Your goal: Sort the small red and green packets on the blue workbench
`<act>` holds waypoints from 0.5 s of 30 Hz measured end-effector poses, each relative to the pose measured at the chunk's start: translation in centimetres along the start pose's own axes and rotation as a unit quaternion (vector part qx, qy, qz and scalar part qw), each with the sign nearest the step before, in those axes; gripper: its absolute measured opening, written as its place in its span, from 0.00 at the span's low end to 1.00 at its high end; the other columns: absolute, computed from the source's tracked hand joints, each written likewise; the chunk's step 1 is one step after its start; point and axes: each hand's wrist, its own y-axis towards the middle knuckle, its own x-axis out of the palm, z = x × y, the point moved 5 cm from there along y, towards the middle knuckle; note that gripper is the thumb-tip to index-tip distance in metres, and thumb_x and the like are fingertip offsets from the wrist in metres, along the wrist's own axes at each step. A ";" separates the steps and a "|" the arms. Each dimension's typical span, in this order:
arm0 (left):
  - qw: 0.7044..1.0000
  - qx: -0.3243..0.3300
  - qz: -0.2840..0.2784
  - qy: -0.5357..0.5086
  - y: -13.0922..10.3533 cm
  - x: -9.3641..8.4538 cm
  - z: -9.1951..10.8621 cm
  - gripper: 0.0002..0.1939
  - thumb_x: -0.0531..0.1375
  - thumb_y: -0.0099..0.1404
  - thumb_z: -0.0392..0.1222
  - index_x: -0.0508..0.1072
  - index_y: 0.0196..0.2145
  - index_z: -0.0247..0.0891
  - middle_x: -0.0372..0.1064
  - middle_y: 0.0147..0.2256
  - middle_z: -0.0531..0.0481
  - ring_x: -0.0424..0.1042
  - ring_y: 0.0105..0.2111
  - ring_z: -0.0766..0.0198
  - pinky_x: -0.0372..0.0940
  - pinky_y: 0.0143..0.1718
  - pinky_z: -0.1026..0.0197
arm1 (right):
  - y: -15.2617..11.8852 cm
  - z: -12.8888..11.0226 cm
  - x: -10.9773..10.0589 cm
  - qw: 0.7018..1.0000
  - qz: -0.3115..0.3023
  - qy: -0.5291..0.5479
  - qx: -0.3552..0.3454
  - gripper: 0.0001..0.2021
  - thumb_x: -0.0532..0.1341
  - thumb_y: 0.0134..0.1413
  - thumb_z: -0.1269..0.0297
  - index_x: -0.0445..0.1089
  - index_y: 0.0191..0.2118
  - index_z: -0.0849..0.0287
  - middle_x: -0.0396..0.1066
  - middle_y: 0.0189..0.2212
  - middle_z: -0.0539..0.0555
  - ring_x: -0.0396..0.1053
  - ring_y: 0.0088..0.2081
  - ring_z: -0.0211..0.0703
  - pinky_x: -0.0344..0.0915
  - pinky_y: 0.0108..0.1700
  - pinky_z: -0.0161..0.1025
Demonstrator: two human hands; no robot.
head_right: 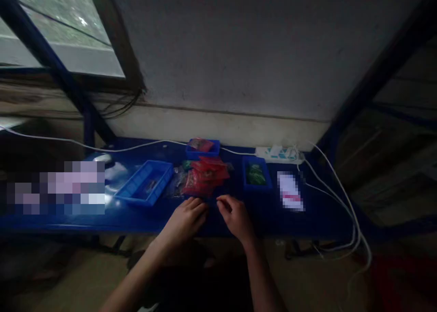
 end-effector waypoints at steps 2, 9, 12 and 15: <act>1.000 -0.005 0.011 -0.010 0.7 -0.2 -0.3 0.09 0.52 0.66 0.37 0.72 0.38 0.38 0.69 0.34 0.47 0.66 0.36 0.59 0.63 0.40 0.57 | 0.1 -0.2 -0.2 1.000 0.000 -0.004 -0.003 0.09 0.55 0.57 0.64 0.71 0.38 0.57 0.76 0.34 0.54 0.73 0.36 0.42 0.67 0.40 0.36; 0.997 -0.020 0.035 -0.064 1.2 -0.4 -0.9 0.09 0.53 0.65 0.34 0.72 0.39 0.36 0.69 0.37 0.46 0.66 0.39 0.58 0.63 0.42 0.57 | 0.3 -0.2 -0.5 1.000 0.002 -0.009 -0.006 0.08 0.55 0.57 0.64 0.71 0.37 0.57 0.76 0.33 0.54 0.74 0.35 0.43 0.67 0.39 0.36; 0.996 -0.023 0.038 -0.079 1.0 -0.3 -1.0 0.09 0.53 0.64 0.33 0.72 0.39 0.36 0.70 0.37 0.46 0.66 0.40 0.57 0.63 0.43 0.56 | 0.4 0.0 -0.4 1.000 0.003 -0.006 0.000 0.08 0.55 0.57 0.63 0.71 0.36 0.57 0.76 0.32 0.54 0.74 0.34 0.43 0.67 0.37 0.36; 0.995 -0.021 0.044 -0.084 1.1 -0.3 -1.3 0.09 0.53 0.64 0.33 0.72 0.39 0.36 0.70 0.38 0.46 0.67 0.40 0.58 0.63 0.43 0.56 | 0.5 0.1 -0.3 1.000 0.003 -0.003 0.001 0.09 0.55 0.57 0.63 0.71 0.36 0.57 0.76 0.32 0.54 0.74 0.34 0.43 0.67 0.37 0.36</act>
